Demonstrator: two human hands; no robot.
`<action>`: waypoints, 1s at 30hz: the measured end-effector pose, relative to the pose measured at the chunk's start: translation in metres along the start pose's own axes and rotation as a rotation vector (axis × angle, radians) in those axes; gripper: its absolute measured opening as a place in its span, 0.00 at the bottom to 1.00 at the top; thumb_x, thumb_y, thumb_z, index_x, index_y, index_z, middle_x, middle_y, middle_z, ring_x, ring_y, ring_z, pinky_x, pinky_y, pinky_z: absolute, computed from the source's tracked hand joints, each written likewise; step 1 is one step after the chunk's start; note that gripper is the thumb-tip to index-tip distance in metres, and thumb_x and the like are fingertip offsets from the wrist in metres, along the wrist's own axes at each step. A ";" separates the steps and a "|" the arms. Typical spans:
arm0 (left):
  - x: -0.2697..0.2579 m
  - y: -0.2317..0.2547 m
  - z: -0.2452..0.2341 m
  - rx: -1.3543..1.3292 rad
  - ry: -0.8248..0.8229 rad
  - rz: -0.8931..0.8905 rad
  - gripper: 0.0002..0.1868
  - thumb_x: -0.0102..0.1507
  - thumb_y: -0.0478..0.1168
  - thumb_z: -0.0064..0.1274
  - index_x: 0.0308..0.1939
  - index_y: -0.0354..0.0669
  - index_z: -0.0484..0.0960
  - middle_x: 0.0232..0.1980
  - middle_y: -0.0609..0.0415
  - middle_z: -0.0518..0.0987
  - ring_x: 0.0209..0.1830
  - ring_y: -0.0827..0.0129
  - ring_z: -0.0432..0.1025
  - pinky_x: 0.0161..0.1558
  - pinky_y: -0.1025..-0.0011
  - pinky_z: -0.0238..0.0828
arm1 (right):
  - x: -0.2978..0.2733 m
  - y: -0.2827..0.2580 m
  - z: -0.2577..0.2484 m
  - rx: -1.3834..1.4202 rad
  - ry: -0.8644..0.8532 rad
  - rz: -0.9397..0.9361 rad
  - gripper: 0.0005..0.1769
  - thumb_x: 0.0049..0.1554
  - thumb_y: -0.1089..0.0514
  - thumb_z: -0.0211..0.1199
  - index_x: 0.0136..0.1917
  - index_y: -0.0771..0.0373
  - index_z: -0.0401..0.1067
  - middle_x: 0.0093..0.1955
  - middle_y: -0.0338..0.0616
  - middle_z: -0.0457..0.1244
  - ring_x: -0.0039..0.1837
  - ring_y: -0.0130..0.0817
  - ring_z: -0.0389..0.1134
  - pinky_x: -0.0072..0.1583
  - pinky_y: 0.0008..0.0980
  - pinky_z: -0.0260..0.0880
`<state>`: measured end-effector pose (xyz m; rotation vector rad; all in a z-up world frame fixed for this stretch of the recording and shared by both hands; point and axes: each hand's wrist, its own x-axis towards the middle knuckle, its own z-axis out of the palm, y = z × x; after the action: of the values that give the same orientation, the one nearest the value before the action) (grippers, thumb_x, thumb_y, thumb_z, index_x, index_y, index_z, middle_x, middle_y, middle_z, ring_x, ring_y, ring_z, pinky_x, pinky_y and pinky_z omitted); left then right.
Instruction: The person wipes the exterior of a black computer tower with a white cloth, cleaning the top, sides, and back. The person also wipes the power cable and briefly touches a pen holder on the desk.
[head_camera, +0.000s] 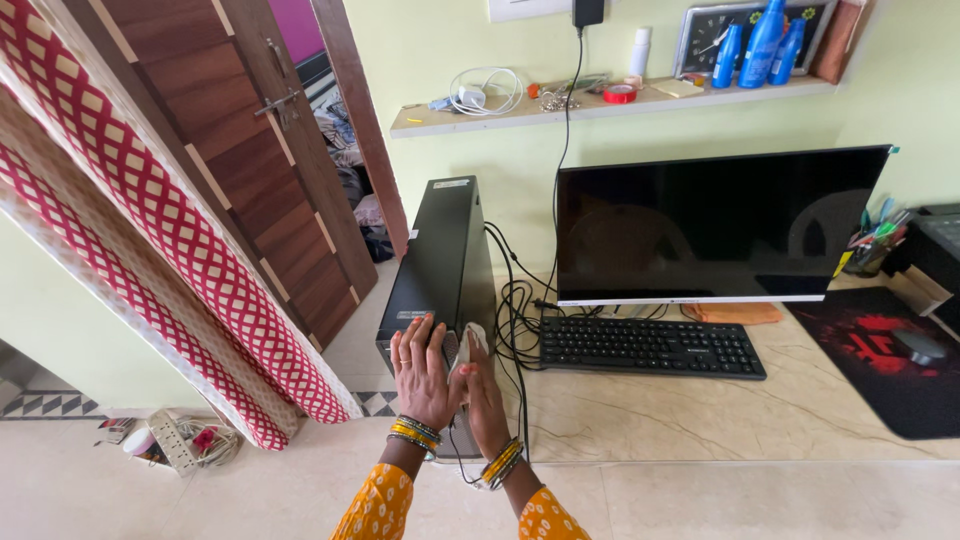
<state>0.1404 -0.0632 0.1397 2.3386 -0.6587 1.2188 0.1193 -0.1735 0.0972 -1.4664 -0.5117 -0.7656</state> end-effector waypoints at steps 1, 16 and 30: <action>-0.001 0.000 -0.001 -0.002 0.003 -0.004 0.36 0.69 0.60 0.38 0.69 0.34 0.66 0.74 0.39 0.64 0.78 0.47 0.54 0.77 0.42 0.38 | -0.003 0.000 -0.001 0.001 0.008 0.290 0.29 0.74 0.52 0.42 0.83 0.64 0.54 0.75 0.64 0.53 0.67 0.51 0.55 0.63 0.46 0.59; -0.008 0.008 -0.034 -0.261 0.029 -0.124 0.39 0.63 0.50 0.54 0.72 0.35 0.61 0.76 0.36 0.59 0.78 0.41 0.52 0.76 0.44 0.41 | 0.143 -0.011 -0.010 -0.344 -0.256 -0.008 0.23 0.66 0.55 0.52 0.72 0.63 0.67 0.77 0.50 0.59 0.78 0.47 0.58 0.74 0.42 0.59; 0.005 -0.047 -0.038 -0.376 -0.062 -0.122 0.38 0.63 0.49 0.55 0.74 0.41 0.61 0.79 0.34 0.53 0.80 0.39 0.48 0.73 0.42 0.47 | 0.198 0.030 0.009 -0.962 -1.033 0.028 0.36 0.65 0.38 0.40 0.82 0.48 0.47 0.86 0.42 0.37 0.86 0.47 0.34 0.79 0.52 0.35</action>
<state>0.1463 -0.0052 0.1571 2.0743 -0.6873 0.8843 0.2759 -0.1953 0.2210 -2.7702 -0.9480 -0.1223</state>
